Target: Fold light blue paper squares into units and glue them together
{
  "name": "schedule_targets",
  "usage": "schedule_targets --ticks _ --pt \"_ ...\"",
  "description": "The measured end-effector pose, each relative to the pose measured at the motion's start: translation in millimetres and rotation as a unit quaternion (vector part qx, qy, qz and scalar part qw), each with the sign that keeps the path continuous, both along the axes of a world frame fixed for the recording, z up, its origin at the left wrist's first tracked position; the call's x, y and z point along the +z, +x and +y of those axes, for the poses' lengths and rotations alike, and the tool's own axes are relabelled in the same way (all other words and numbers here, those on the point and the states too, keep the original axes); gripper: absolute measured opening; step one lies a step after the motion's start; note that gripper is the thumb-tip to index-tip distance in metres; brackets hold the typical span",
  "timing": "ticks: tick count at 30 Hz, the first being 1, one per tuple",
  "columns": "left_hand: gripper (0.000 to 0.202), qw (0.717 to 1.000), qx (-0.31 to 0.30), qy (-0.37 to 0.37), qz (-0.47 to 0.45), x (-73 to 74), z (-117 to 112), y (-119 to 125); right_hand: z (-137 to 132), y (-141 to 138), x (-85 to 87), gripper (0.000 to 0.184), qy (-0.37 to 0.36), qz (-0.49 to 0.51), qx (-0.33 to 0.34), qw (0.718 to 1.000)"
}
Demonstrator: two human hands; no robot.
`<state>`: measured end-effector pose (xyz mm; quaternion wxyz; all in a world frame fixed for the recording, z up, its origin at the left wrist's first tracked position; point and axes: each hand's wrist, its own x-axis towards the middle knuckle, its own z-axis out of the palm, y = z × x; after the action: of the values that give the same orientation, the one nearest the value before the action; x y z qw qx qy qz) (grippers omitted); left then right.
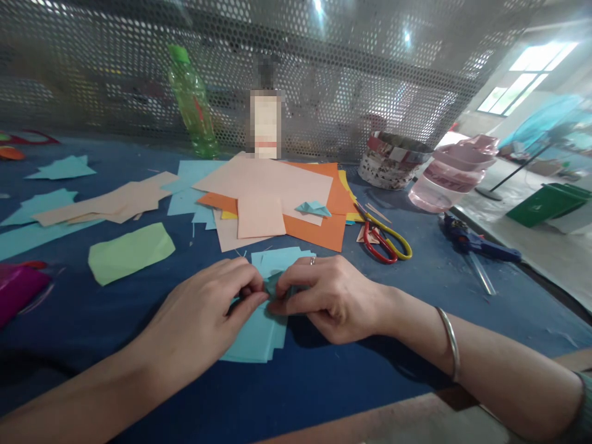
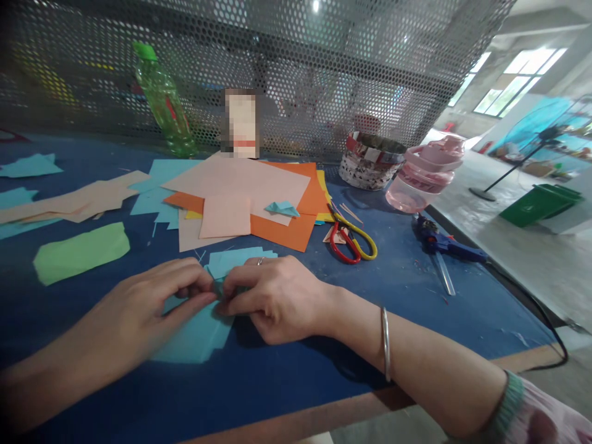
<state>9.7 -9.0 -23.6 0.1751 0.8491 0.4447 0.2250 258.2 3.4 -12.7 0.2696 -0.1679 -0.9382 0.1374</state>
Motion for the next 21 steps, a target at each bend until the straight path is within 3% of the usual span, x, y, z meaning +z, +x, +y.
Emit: schedule_targets --ticks 8,14,21 --pt "0.018 1.000 0.011 -0.001 -0.008 0.5 1.1 1.4 -1.3 -0.5 1.1 0.044 0.003 -0.004 -0.001 1.000" --pt "0.011 0.998 0.057 -0.007 -0.012 2.2 1.5 0.1 -1.8 -0.1 3.0 0.043 -0.011 -0.013 0.001 1.000" --pt "0.011 0.998 0.051 -0.031 -0.013 4.9 2.4 -3.3 -2.0 -0.9 4.1 0.043 -0.022 -0.015 0.002 1.000"
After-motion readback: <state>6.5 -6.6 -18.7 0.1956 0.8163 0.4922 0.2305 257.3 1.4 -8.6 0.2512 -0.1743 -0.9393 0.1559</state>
